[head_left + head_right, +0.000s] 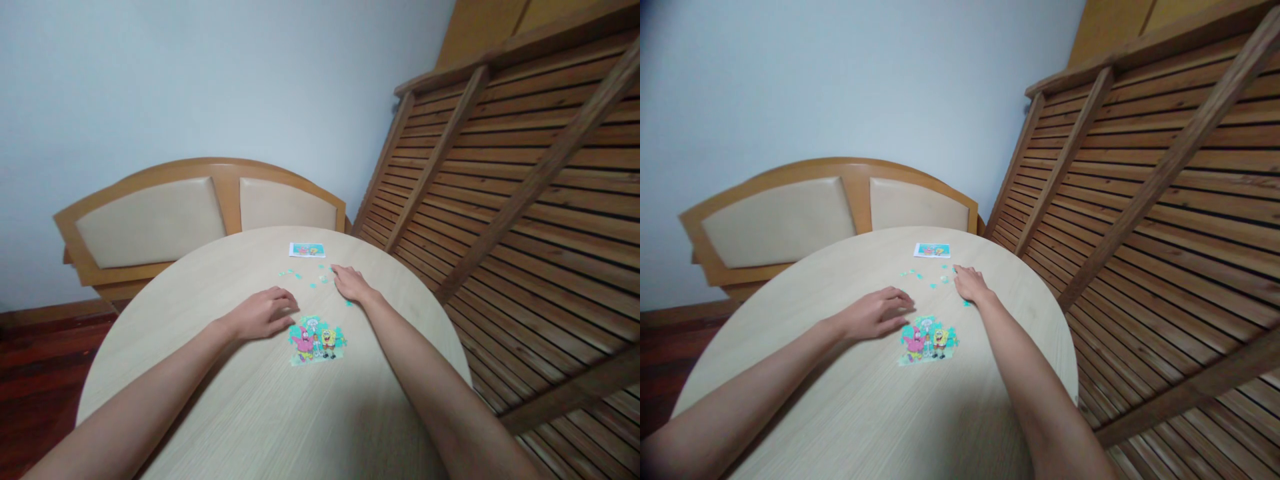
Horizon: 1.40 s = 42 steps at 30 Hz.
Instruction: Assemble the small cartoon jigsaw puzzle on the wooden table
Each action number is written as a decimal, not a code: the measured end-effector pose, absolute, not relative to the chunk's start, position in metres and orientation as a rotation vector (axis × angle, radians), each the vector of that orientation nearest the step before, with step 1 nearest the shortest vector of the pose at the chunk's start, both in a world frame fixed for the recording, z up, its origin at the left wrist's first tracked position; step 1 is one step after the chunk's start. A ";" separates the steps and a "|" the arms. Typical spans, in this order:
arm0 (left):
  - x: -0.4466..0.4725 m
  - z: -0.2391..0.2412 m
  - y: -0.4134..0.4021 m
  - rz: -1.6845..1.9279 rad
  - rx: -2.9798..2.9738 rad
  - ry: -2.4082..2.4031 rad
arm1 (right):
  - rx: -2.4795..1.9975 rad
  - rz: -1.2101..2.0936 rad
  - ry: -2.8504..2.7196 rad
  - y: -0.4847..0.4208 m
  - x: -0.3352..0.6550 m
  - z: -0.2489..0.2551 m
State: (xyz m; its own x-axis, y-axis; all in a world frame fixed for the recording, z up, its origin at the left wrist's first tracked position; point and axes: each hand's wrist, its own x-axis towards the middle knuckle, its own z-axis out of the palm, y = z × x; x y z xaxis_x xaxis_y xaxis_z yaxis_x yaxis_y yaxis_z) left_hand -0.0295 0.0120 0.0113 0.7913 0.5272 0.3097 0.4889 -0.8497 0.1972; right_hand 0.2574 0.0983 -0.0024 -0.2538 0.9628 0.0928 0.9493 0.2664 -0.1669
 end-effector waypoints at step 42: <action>-0.003 -0.006 -0.005 0.370 2.929 0.672 | -1.115 0.934 -2.146 0.040 0.276 -0.012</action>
State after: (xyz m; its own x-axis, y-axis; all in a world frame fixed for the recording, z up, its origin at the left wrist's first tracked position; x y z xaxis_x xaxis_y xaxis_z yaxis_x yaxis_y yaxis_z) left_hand -0.0035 -0.0046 -0.0057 0.8719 0.4422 0.2105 0.4143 -0.8952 0.1642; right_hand 0.2763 0.0401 -0.0121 -0.5105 0.8476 0.1452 0.4714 0.4170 -0.7771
